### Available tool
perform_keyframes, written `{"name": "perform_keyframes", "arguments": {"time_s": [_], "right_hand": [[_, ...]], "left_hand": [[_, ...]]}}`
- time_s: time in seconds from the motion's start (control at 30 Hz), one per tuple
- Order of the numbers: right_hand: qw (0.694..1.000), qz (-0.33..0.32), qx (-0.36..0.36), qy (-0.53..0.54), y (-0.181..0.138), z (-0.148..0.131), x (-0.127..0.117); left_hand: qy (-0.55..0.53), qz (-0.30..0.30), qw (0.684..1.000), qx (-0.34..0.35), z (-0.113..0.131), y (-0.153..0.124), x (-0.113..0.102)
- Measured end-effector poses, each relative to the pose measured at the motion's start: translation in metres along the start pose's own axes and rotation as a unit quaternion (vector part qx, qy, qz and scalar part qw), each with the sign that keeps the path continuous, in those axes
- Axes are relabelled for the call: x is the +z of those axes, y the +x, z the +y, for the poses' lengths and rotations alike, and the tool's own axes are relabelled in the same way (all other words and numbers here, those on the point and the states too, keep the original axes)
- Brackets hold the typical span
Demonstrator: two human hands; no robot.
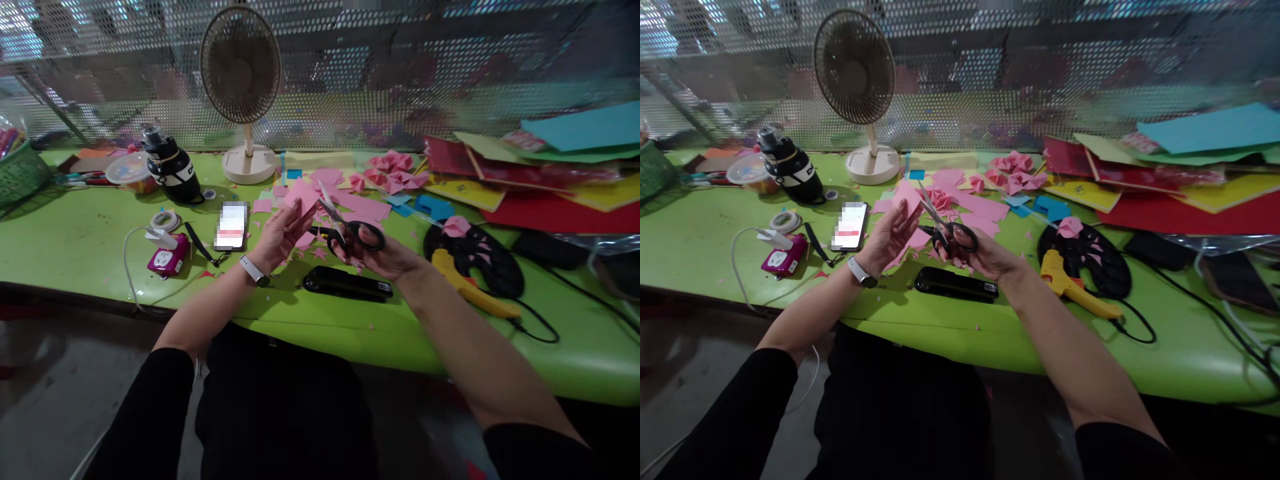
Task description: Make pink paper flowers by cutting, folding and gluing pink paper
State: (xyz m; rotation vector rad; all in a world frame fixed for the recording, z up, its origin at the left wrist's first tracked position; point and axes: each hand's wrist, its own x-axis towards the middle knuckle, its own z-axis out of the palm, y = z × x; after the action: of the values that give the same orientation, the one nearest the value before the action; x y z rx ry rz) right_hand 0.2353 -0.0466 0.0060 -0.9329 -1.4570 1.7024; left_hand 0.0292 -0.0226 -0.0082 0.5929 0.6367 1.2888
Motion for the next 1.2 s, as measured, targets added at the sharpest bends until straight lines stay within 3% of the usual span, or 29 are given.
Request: {"name": "perform_keyframes", "arguments": {"time_s": [0.3,0.6,1.2], "right_hand": [[1.000,-0.010,0.011,0.021,0.0009,0.0021,0.0001],[0.998,0.048,0.011,0.041,-0.0001,-0.0021,0.0046],[0.998,0.011,-0.001,0.054,-0.0030,-0.0060,0.0075]], "left_hand": [[0.043,-0.028,0.999,0.012,0.0058,-0.0082,0.0064],[0.040,-0.014,0.999,0.031,0.0033,-0.0023,0.0041],[0.014,-0.013,1.000,0.024,0.0044,-0.0003,0.0033]]}}
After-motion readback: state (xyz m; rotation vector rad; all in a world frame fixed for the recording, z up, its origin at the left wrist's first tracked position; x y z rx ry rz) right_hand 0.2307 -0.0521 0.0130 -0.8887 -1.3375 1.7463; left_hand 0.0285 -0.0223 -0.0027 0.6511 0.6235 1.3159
